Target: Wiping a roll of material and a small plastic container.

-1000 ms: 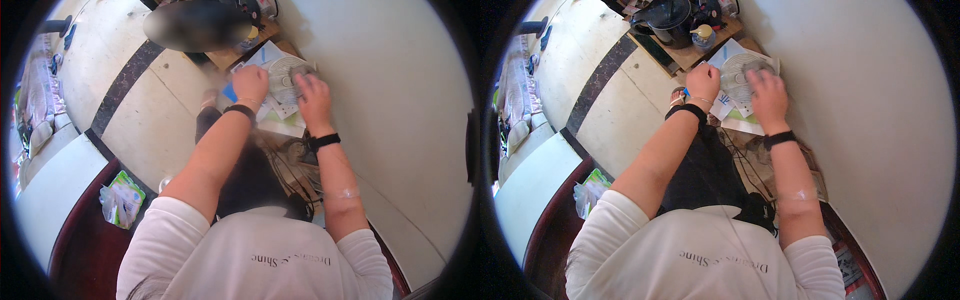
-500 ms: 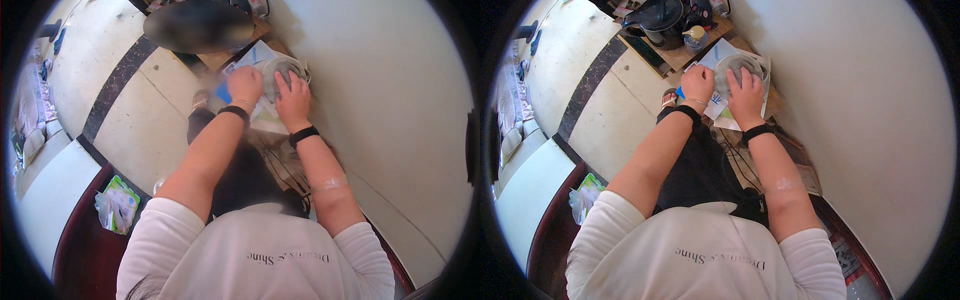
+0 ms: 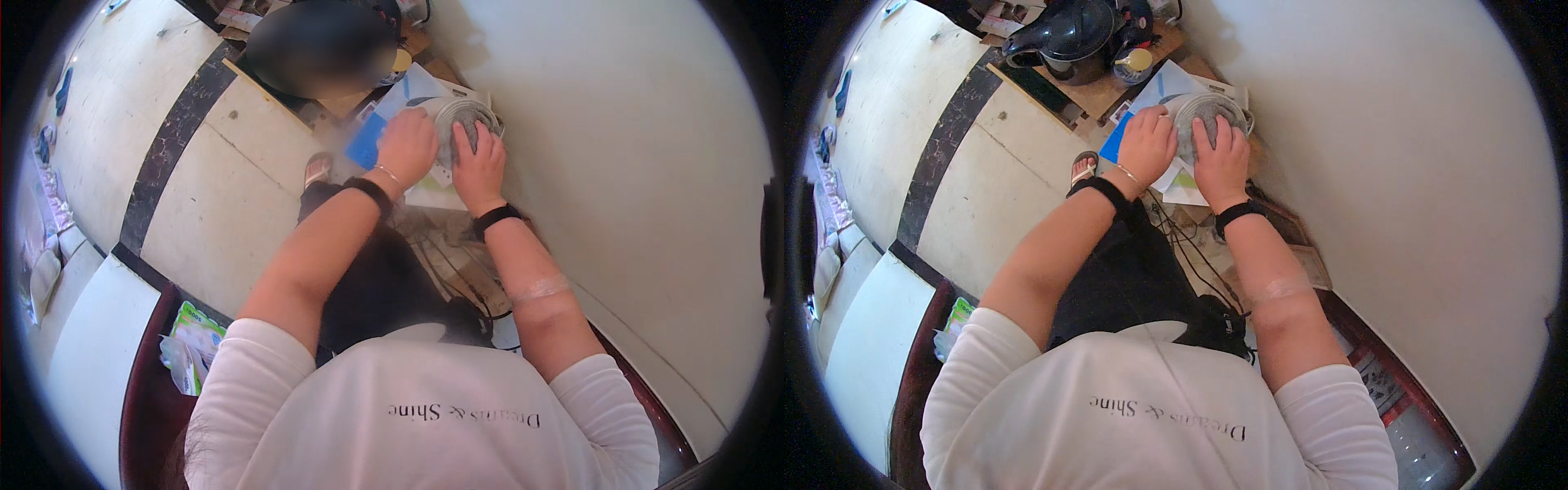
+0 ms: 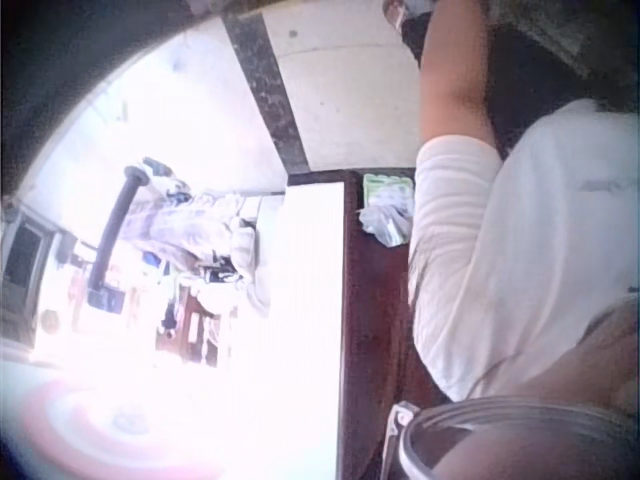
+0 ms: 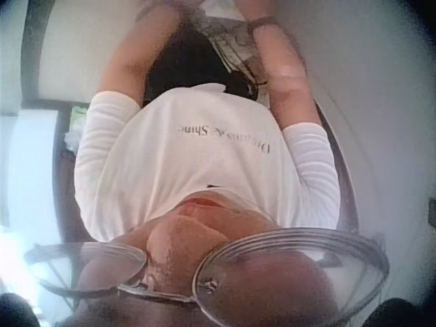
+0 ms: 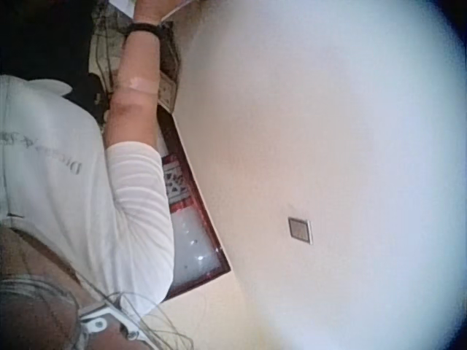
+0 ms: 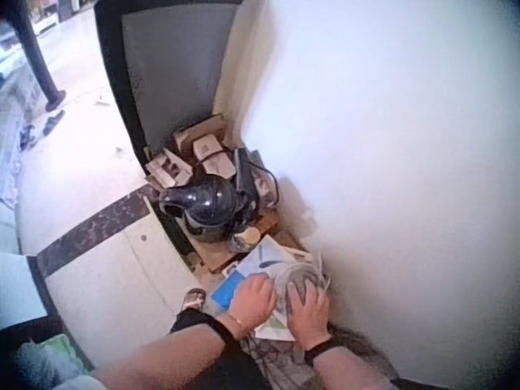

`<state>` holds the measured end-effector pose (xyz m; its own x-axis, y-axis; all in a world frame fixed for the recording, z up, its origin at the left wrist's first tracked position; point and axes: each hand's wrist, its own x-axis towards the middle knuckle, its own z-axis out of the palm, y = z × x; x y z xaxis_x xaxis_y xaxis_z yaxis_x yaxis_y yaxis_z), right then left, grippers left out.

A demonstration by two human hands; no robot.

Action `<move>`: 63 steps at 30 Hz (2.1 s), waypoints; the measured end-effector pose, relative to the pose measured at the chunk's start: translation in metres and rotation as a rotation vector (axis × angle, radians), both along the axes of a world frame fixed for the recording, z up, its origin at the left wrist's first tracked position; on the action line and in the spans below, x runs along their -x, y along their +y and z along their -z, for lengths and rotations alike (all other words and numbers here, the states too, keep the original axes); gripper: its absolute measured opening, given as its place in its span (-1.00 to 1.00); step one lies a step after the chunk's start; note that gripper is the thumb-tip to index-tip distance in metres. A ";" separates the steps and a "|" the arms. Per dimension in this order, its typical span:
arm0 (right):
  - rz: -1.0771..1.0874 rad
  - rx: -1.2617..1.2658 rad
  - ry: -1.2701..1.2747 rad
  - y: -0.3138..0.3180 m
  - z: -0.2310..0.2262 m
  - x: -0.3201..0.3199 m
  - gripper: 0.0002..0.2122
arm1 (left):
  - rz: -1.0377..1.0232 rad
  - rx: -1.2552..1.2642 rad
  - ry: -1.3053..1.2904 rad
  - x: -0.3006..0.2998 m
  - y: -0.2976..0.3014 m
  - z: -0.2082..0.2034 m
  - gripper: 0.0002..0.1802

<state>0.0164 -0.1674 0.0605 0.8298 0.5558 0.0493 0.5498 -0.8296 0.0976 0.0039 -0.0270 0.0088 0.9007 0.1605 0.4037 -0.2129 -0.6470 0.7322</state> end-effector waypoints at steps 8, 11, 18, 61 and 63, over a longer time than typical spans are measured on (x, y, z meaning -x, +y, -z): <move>0.047 0.030 -0.010 -0.004 0.000 0.003 -0.48 | 1.120 -0.221 0.334 0.042 0.005 -0.063 -0.74; 0.080 0.034 0.031 -0.003 0.002 0.006 -0.41 | 1.351 0.194 0.446 0.075 -0.014 -0.091 -0.75; 0.056 -0.017 -0.014 0.001 -0.002 0.004 -0.48 | 1.671 0.946 0.894 0.098 -0.049 -0.107 -0.68; 0.145 -0.284 0.153 0.003 -0.006 -0.050 -0.59 | 0.216 0.273 0.518 0.028 0.018 0.011 -0.54; 0.107 -0.259 0.111 0.022 0.003 -0.032 -0.63 | 0.176 0.327 0.608 0.030 0.019 0.012 -0.54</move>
